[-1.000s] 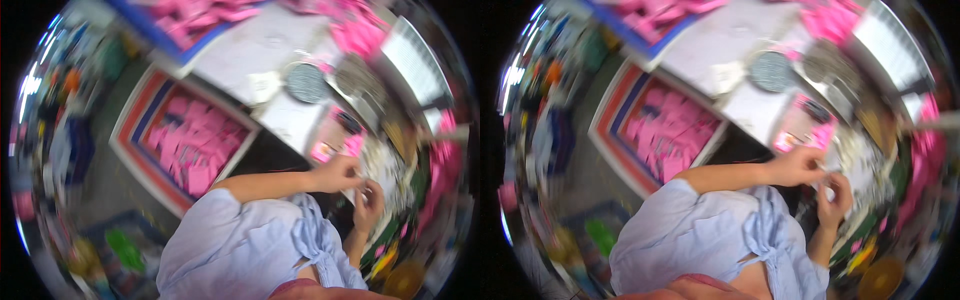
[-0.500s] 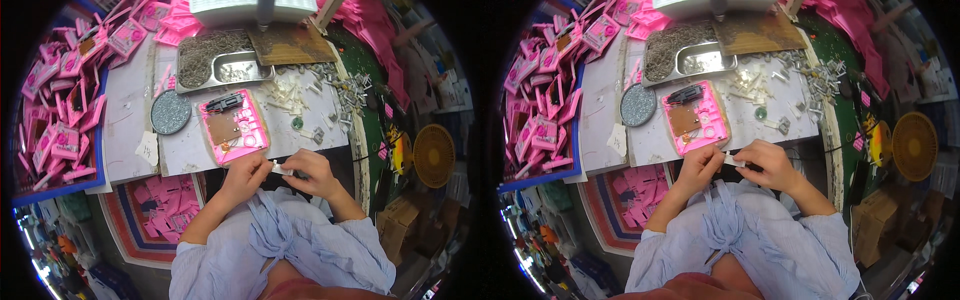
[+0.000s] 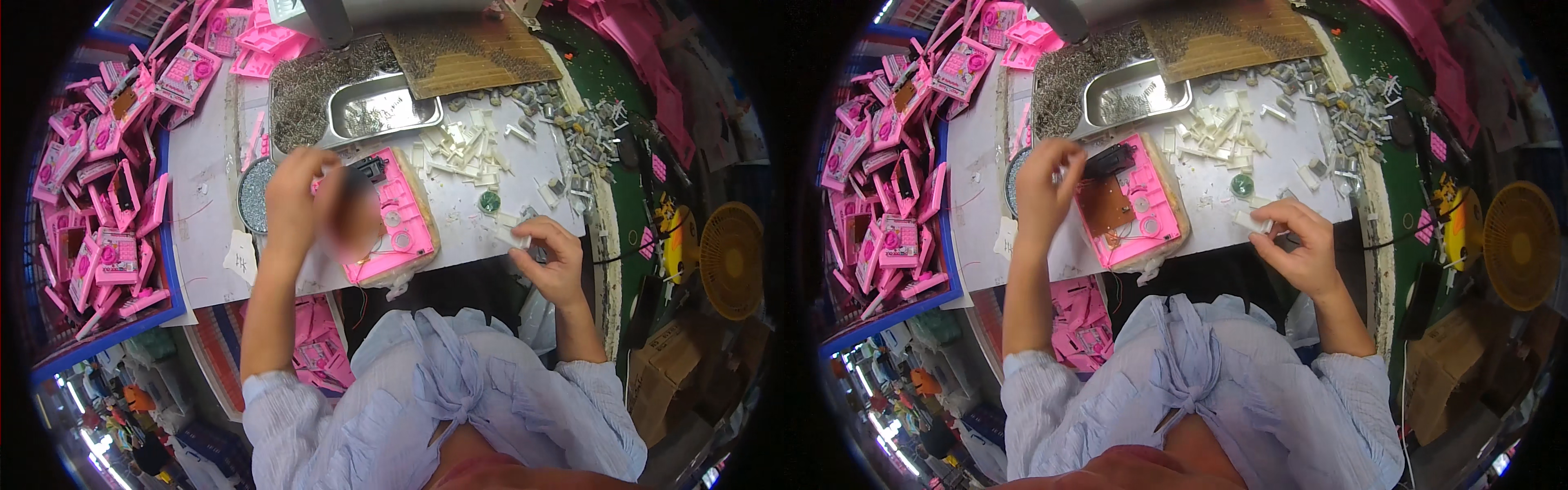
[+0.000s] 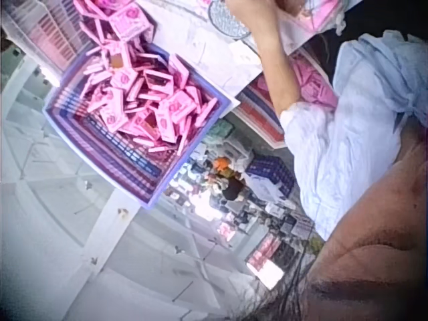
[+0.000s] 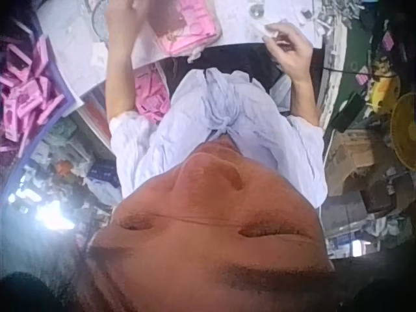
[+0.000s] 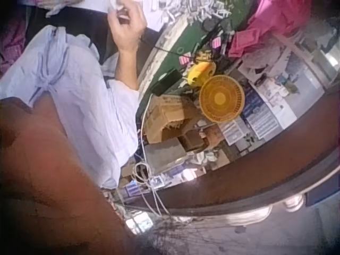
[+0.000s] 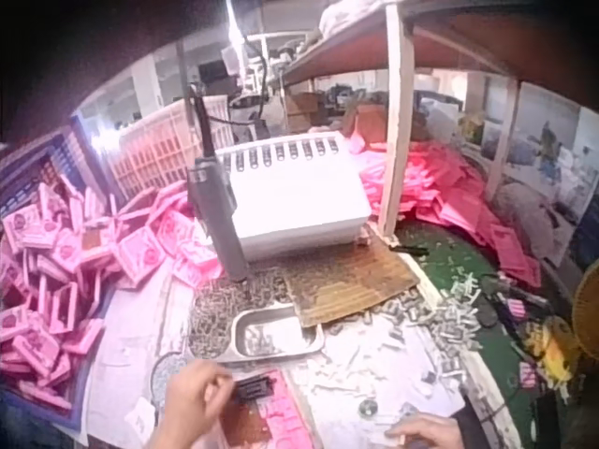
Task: Assembling the internal components of a pink electronic device by soldering wires and screwing parts together.
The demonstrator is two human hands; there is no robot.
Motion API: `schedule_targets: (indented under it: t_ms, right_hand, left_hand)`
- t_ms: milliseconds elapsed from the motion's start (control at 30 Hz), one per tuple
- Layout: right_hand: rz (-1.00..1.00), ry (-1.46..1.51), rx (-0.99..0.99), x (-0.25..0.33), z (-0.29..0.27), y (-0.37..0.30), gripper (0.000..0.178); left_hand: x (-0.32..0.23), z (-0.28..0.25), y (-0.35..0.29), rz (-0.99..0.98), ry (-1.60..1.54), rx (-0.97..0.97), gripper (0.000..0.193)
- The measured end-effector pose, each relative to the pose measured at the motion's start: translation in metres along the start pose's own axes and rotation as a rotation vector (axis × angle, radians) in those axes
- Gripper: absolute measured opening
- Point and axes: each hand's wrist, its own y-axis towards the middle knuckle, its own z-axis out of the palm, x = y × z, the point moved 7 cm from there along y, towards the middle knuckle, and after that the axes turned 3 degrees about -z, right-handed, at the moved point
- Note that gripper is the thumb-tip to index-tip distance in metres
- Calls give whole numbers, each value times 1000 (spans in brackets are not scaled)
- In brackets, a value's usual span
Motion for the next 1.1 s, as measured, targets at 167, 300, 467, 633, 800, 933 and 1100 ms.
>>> schedule_targets:
  t_ms: [167, 300, 467, 633, 800, 933, 1100]
  right_hand:
    - [-31, 22, 28, -3, 3, 9, 29]
    - [-5, -3, 23, -11, -6, 8, 30]
    - [34, -12, 24, -20, -7, 7, 29]
    - [15, 13, 59, -18, 2, 16, 29]
    - [18, 7, 80, -16, 3, 20, 28]
    - [9, 12, 76, -16, 4, 19, 29]
    - [-8, 16, 70, -13, 5, 19, 29]
  left_hand:
    - [43, 46, 92, 56, 301, 101, 13]
    - [54, 77, 117, 142, 472, 316, 15]
    - [39, 92, 112, 219, 295, 387, 12]
    - [16, 107, 106, 363, 239, 506, 13]
    - [10, 122, 114, 465, 364, 576, 16]
    - [8, 136, 115, 555, 488, 667, 20]
    - [0, 145, 112, 676, 469, 691, 20]
